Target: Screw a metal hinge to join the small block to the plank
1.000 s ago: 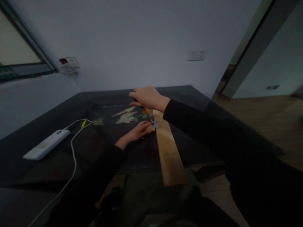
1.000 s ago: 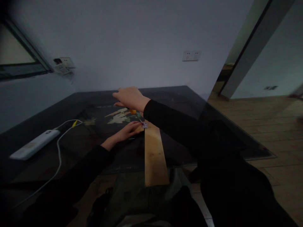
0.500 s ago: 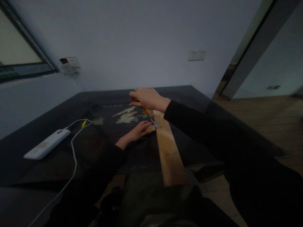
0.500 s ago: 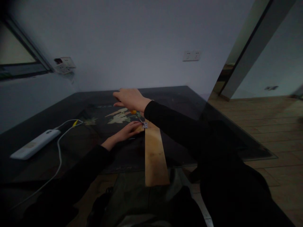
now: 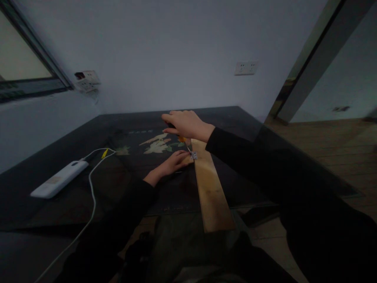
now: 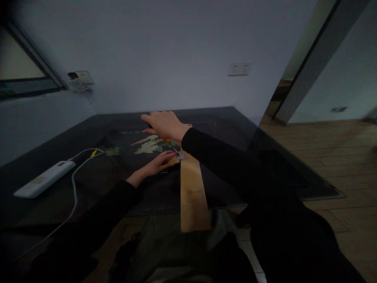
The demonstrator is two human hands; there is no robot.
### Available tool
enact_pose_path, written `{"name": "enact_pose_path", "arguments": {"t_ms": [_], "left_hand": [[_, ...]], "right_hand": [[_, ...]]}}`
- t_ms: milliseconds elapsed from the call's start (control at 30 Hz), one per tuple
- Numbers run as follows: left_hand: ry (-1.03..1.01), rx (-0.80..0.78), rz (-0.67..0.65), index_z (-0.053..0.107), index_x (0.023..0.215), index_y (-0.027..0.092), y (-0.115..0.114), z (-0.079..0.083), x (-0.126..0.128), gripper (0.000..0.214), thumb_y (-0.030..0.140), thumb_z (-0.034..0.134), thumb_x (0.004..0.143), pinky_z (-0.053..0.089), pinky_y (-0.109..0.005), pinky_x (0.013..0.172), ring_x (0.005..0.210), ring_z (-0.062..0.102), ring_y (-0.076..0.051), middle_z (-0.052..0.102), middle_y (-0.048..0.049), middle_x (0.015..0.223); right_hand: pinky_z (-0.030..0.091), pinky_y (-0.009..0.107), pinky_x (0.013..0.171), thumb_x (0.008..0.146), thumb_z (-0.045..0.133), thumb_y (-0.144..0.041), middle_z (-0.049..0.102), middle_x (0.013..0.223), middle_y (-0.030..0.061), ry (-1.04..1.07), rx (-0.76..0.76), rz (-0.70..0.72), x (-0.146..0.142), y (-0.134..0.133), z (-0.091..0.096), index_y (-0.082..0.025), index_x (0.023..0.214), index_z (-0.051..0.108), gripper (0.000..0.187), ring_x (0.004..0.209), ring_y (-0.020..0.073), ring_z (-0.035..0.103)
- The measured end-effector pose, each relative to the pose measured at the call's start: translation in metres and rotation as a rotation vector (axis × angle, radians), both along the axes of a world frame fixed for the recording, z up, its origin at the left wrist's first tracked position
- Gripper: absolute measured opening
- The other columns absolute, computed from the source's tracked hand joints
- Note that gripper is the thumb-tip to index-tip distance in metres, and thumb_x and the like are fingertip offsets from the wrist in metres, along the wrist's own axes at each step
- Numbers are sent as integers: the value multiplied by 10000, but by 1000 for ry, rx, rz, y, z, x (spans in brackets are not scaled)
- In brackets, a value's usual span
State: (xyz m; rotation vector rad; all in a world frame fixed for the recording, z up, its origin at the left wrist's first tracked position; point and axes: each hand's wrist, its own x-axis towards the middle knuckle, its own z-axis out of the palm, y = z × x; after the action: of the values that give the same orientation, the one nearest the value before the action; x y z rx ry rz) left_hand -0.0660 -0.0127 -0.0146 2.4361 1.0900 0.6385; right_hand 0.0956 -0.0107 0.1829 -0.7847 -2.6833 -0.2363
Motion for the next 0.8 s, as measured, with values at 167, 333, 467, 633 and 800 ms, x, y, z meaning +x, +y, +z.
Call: {"name": "enact_pose_path", "arguments": {"t_ms": [167, 333, 467, 633, 800], "left_hand": [[-7, 1, 9, 434, 1437, 188, 0, -1, 0, 570, 447, 509, 935, 322, -442, 1135, 1292, 427, -274, 442, -139, 1374], [9, -17, 27, 424, 1448, 227, -3, 2, 0, 562, 455, 499, 939, 321, -443, 1137, 1301, 416, -274, 434, -119, 1399], [-5, -11, 12, 433, 1448, 226, -4, 3, 1, 564, 478, 476, 945, 325, -436, 1134, 1297, 422, -277, 440, -124, 1386], [-3, -18, 17, 418, 1460, 272, -3, 1, 0, 549, 470, 471, 950, 317, -444, 1137, 1296, 416, -272, 433, -101, 1403], [-3, -2, 4, 424, 1458, 256, -2, 0, -1, 552, 482, 452, 955, 311, -452, 1139, 1288, 419, -271, 441, -110, 1386]], "right_hand": [[323, 279, 669, 833, 571, -202, 650, 1125, 92, -58, -127, 78, 6, -3, 8, -203, 1188, 560, 355, 899, 206, 563], [323, 286, 692, 848, 537, -197, 664, 1076, 91, 10, -105, 66, 8, 1, 4, -190, 1190, 553, 342, 875, 200, 559], [323, 288, 709, 845, 536, -203, 662, 1054, 89, 57, -88, 66, 11, 3, -1, -186, 1176, 553, 332, 858, 193, 549], [325, 290, 732, 844, 533, -215, 653, 1055, 82, 93, -90, 54, 16, 1, -3, -192, 1166, 553, 324, 875, 191, 537], [324, 289, 736, 839, 539, -231, 654, 1036, 77, 119, -97, 56, 22, 0, -5, -187, 1152, 558, 316, 867, 185, 541]]}}
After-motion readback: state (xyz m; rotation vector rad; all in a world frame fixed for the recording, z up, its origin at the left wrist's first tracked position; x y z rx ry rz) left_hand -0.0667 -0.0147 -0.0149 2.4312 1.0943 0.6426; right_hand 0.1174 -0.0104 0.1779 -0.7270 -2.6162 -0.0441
